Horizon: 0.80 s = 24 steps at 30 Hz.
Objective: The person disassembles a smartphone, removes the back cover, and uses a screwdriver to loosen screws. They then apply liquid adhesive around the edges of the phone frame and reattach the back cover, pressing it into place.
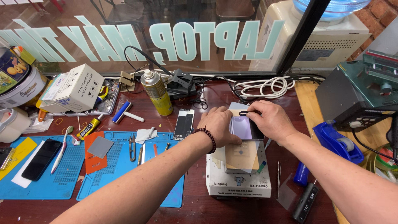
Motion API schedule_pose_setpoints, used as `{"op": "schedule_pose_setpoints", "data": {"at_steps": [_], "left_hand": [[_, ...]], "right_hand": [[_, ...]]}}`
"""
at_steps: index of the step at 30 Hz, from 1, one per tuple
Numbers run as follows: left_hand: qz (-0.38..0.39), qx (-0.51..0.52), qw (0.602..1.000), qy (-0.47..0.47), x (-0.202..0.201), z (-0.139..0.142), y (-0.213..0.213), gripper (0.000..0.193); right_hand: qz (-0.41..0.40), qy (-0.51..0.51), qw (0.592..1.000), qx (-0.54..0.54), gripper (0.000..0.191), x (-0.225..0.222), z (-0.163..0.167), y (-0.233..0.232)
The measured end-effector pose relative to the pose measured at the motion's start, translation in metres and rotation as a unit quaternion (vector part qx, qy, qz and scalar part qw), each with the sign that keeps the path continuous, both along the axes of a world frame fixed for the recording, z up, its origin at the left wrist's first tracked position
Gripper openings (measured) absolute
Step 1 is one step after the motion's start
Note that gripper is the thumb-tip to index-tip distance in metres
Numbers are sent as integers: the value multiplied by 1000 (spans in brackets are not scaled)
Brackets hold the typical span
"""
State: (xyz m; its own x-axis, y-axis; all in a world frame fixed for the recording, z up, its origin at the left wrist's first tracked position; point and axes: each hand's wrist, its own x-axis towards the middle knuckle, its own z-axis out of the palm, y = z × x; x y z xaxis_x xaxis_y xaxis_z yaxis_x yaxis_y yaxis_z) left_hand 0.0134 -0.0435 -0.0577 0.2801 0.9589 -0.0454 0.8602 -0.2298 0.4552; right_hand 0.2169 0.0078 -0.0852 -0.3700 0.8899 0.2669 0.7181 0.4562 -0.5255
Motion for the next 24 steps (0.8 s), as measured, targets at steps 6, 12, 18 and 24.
{"op": "schedule_pose_setpoints", "data": {"at_steps": [6,12,18,24], "left_hand": [[-3,-8,1000,-1,0,0,0,71],[1,-6,1000,5,2,3,-3,72],[24,-15,1000,7,1,8,-9,66],[37,-27,999,-4,1,11,-11,68]], "right_hand": [[-3,-21,999,25,15,-2,-3,1],[-30,-32,999,6,17,-5,-2,-1],[-31,-32,999,10,17,-7,-1,-2],[-33,-28,999,21,17,-9,-5,-2]]}}
